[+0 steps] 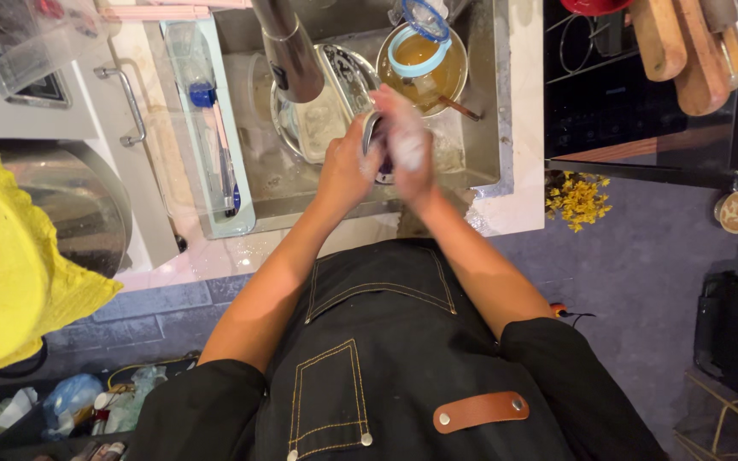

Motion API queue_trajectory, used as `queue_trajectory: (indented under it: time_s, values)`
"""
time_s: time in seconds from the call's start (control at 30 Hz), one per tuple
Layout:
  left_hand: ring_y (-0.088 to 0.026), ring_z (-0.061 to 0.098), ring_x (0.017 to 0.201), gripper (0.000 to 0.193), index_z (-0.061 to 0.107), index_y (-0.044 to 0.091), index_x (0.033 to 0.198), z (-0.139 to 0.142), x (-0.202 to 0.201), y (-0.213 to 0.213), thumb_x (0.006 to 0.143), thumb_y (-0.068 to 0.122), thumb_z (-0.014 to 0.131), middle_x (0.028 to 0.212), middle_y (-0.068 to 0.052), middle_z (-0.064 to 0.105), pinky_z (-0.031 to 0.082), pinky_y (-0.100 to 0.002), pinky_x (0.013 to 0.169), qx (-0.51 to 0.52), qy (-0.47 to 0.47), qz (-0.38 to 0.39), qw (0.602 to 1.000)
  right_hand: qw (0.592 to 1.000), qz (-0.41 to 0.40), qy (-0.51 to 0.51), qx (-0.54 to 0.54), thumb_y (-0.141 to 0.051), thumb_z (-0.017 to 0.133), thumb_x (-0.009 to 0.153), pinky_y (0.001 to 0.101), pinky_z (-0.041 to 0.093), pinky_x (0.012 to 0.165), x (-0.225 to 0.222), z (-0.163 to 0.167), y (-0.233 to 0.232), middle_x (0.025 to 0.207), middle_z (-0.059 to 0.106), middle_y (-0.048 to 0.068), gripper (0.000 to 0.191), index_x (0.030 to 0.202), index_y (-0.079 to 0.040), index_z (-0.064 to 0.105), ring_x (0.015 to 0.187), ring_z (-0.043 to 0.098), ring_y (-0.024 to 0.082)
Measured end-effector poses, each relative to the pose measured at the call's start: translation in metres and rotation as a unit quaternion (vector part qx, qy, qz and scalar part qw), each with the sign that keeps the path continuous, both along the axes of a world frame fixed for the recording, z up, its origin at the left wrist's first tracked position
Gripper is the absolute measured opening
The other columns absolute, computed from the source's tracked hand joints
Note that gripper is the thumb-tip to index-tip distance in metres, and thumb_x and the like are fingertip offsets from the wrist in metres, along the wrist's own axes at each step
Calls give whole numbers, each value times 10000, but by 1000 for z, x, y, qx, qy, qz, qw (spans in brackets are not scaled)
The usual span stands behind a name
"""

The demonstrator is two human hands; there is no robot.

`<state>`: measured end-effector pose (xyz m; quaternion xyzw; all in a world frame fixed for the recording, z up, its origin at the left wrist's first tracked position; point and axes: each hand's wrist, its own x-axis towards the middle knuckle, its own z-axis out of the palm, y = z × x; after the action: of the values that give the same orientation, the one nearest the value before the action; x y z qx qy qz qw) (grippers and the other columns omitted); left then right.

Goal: The person washes a blue container, a metal mixing bowl, and several clear plastic lids and containers in a sink using a purple sponge and running water.

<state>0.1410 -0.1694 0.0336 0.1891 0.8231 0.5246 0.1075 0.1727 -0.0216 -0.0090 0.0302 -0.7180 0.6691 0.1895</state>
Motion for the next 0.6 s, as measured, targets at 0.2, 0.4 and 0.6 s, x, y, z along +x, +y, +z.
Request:
queue_trajectory:
  time_s: [0.2, 0.4, 0.6]
  values:
    - [-433, 733, 910, 457, 497, 28, 1399, 9, 5, -3, 977, 67, 666, 1006, -244, 733, 574, -471, 759, 37, 69, -24, 997, 997, -37, -27, 63, -152, 532, 1081, 431, 427, 1238, -12, 24, -3, 1499, 556, 126, 327, 1365, -27, 635, 1447, 526, 312]
    - [-425, 704, 806, 588, 486, -33, 1427, 20, 3, -4, 864, -11, 654, 937, -229, 702, 558, -474, 720, -35, 134, -55, 989, 998, -53, 15, 28, -87, 617, 966, 389, 455, 1177, -10, 27, -16, 1345, 621, 115, 290, 1252, -56, 654, 1346, 586, 268]
    - [-360, 705, 831, 437, 552, -19, 1296, 29, 3, -2, 892, -3, 715, 1102, -205, 710, 570, -421, 714, -49, 298, -106, 947, 983, -177, 16, -34, -123, 600, 976, 402, 466, 1146, -8, 30, -10, 1271, 643, 155, 201, 1115, 3, 673, 1303, 583, 275]
